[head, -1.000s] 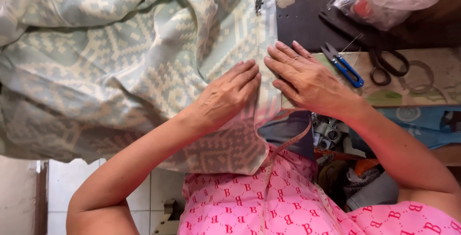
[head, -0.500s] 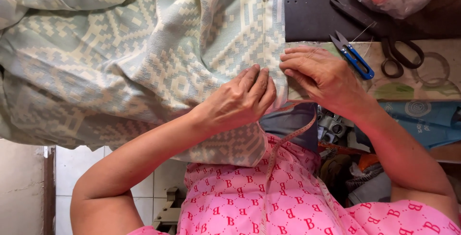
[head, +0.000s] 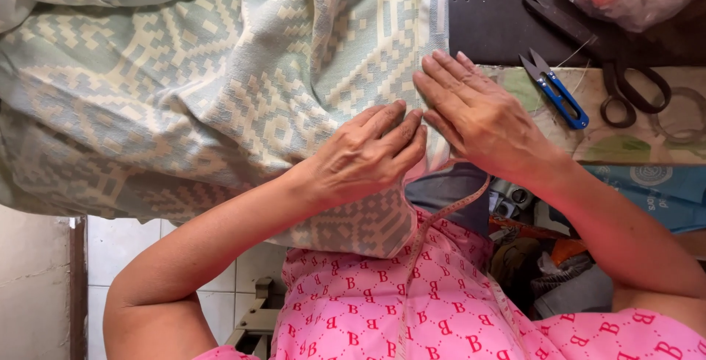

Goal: Measuring, folding, and aligning the hem of a curtain fabric at a sewing machine workstation.

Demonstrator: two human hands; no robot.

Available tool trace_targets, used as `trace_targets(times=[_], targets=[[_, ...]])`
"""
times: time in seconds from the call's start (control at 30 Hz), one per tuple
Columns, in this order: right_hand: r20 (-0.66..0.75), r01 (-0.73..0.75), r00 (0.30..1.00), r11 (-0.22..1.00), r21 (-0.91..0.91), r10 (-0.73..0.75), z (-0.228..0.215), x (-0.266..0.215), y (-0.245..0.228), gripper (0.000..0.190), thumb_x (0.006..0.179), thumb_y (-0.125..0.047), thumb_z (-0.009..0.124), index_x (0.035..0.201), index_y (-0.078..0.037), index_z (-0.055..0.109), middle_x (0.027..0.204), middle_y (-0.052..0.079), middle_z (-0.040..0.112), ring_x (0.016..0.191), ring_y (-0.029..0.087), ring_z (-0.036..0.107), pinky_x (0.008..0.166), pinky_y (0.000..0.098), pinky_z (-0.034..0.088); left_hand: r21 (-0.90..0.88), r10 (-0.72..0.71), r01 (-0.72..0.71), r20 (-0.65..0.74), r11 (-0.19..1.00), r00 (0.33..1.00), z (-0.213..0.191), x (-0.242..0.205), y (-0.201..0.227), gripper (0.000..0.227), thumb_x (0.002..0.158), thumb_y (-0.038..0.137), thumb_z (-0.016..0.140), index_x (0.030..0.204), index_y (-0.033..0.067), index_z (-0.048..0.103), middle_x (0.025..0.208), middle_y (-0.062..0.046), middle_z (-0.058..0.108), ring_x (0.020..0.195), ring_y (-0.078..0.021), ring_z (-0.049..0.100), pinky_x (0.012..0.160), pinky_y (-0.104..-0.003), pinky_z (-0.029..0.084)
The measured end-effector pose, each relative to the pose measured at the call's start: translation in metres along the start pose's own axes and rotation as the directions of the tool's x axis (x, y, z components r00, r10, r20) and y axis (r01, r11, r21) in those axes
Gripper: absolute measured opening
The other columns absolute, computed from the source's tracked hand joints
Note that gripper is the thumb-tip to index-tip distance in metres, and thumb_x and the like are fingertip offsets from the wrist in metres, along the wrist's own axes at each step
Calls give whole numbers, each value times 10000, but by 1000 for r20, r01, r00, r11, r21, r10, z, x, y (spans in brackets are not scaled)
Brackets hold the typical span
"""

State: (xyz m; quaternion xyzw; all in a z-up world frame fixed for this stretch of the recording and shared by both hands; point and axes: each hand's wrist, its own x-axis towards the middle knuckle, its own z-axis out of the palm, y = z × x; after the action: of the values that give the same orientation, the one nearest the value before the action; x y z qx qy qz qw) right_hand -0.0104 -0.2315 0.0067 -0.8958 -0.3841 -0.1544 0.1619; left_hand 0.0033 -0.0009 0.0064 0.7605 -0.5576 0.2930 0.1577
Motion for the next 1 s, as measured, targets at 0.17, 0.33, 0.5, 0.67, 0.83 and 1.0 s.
trace_targets(times=[0.17,0.33,0.5,0.67,0.83,1.0], targets=[[-39,12,999,999,38,-11,-6,-2,-3,377,1041,-63,701,1353,135,623,1408,305,632,1349,418,607,1209,513,439,-329,-130,155,97,932,987,-3,5,-19,149,1004,38,573,1119,-42,624,1133,-203,699,966,-350,653,830,-451,541],[-55,1,998,991,131,7,-11,4,-3,327,1020,-61,694,1250,163,636,1320,325,659,1288,462,629,1159,521,498,-296,-187,215,121,931,975,6,0,-27,265,1066,133,535,1232,-54,620,1248,-205,642,1185,-385,612,1037,-504,481],[-30,20,999,995,100,-17,-16,10,-2,335,1030,-90,665,1260,152,636,1295,294,671,1247,435,653,1144,496,505,-362,-156,196,136,911,978,8,-4,-31,276,1082,145,522,1249,-43,634,1270,-234,658,1269,-435,607,1158,-573,412],[-18,27,1000,996,84,-25,-17,12,1,341,1024,-96,681,1261,146,644,1301,288,674,1244,432,659,1145,505,507,-353,-136,168,114,920,984,10,-4,-36,259,1076,121,544,1243,-56,632,1244,-235,667,1233,-441,625,1150,-601,406],[-14,37,999,999,36,-37,-17,14,5,339,1020,-86,706,1269,139,659,1311,281,685,1251,416,667,1159,494,499,-349,-130,159,105,923,986,15,-3,-43,258,1085,126,533,1236,-55,638,1234,-234,671,1222,-439,626,1153,-605,398],[11,17,1000,1000,11,-17,-17,17,9,347,1045,-103,678,1308,121,652,1353,274,669,1285,410,646,1176,515,472,-362,-129,151,83,920,988,19,0,-51,221,1076,115,548,1204,-42,635,1202,-229,675,1206,-443,616,1126,-618,401]])
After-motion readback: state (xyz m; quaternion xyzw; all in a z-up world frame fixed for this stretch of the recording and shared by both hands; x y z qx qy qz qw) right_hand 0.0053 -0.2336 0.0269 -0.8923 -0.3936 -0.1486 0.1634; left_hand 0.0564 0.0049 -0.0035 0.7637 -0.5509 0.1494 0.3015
